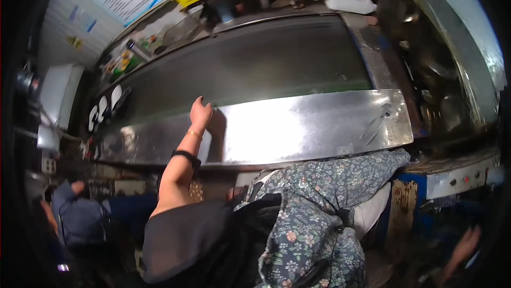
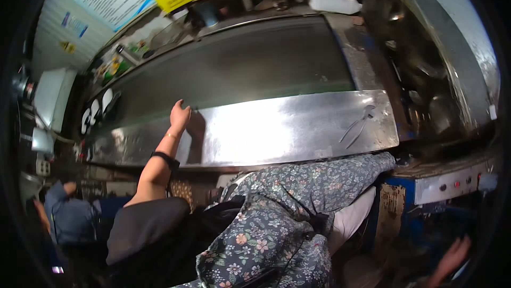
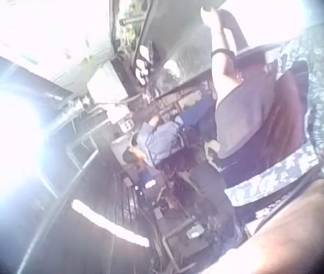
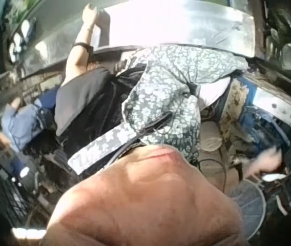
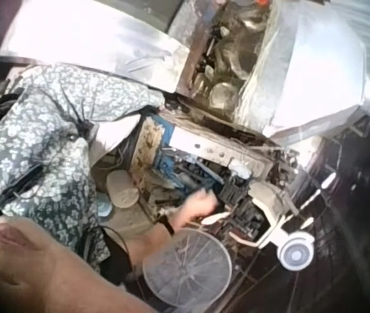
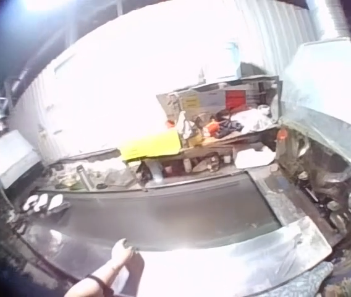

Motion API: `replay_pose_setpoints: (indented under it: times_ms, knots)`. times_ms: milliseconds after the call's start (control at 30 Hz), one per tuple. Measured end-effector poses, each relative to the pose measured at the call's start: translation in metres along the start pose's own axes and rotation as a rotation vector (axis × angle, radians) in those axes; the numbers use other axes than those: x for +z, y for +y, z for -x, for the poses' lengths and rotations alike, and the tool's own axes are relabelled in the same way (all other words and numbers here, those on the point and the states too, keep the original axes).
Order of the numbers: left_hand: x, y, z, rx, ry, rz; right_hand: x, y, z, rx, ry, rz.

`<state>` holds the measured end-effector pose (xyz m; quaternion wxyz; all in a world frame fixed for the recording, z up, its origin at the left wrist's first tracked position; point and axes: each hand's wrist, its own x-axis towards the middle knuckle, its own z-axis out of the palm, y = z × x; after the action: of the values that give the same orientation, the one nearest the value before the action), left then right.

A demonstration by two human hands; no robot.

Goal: Manufacturing and assembling shoes using pliers and machinery on an industrial assembly line.

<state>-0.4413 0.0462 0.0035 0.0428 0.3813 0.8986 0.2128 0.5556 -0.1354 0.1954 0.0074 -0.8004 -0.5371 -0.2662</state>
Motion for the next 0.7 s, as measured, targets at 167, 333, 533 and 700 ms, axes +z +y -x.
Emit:
replay_pose_setpoints:
  times_ms: [167,333,533,700]
  knots:
    - [-0.013,0.191,0.071,0.19,-0.783,1.03,-0.08,-0.277,0.049,-0.137,-0.332,-1.133]
    - [-0.15,0.33,0.202,0.952,-1.446,1.706,-0.241,-0.396,0.06,-0.326,0.111,-2.05]
    - [-0.233,0.37,0.243,1.415,-1.773,2.069,-0.295,-0.382,0.063,-0.491,0.337,-1.918]
    - [-0.247,0.363,0.25,1.516,-1.792,2.163,-0.312,-0.348,0.081,-0.543,0.476,-1.761]
